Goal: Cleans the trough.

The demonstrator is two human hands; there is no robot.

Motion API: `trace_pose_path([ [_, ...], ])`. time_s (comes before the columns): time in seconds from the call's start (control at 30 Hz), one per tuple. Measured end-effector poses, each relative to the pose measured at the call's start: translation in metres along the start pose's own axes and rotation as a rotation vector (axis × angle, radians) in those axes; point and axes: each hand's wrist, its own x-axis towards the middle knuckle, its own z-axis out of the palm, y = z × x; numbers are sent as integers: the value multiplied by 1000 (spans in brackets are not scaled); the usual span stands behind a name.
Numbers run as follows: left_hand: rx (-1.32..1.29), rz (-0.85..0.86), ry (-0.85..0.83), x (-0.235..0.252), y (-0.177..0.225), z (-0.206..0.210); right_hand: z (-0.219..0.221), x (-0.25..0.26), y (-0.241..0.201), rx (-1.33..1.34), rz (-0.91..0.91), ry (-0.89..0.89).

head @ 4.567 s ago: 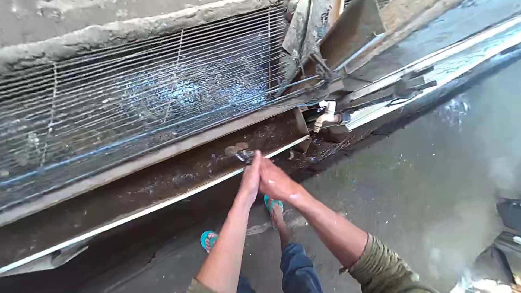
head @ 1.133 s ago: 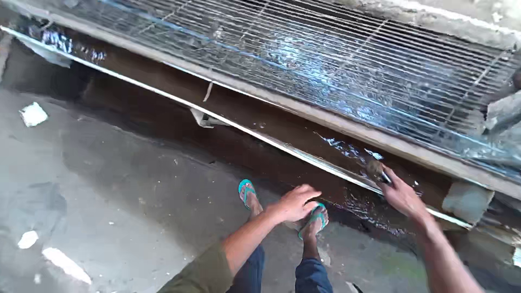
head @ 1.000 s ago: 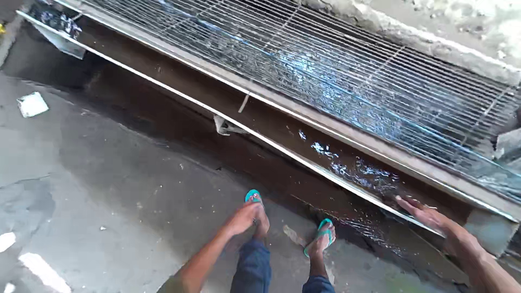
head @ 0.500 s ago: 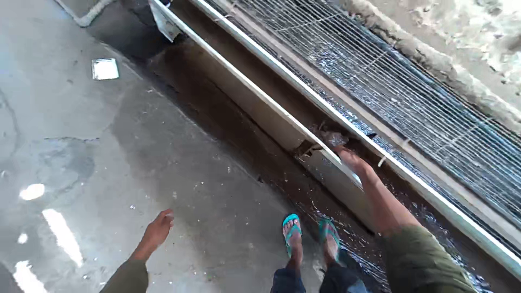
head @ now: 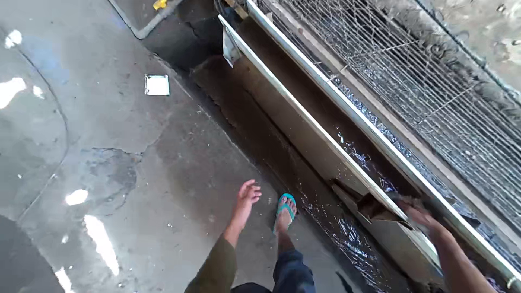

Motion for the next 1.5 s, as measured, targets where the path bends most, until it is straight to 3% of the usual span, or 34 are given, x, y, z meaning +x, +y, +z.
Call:
trace_pose_path([
  [0.13,63,-15,-203,-13,21,14,52,55,-188,-168,-98,-99],
  [0.23,89,-48,-289,-10,22,6,98,82,-278,-23,-155,-122],
  [0.3,94,-72,-333,5,21,-5,107,96,-290,44,-163,-140],
  [0.43,238,-161,-464,56,36,-31,74,83,-233,-6,-50,-140],
  [0.53,487,-103,-686,100,90,-50,59,63,-190,-26,113,-94],
  [0.63,603,-23,-840,133,159,-82,71,73,-229,-63,189,-60],
  [0.73,712,-18,-836,167,204,-116,113,102,-342,-10,30,-103],
  [0.93,730,-51,-751,207,241,-145,206,177,-633,-102,-216,-155],
  [1.07,740,-82,-798,217,248,-154,247,245,-745,-117,-391,-217],
  [1.17,682,-79,-799,221,246,-156,246,244,-763,-171,-418,-256],
  [1.37,578,-81,-798,228,260,-165,208,195,-677,-223,-220,-247],
  [1.5,558,-96,-793,230,261,-167,225,203,-735,-296,-229,-235],
])
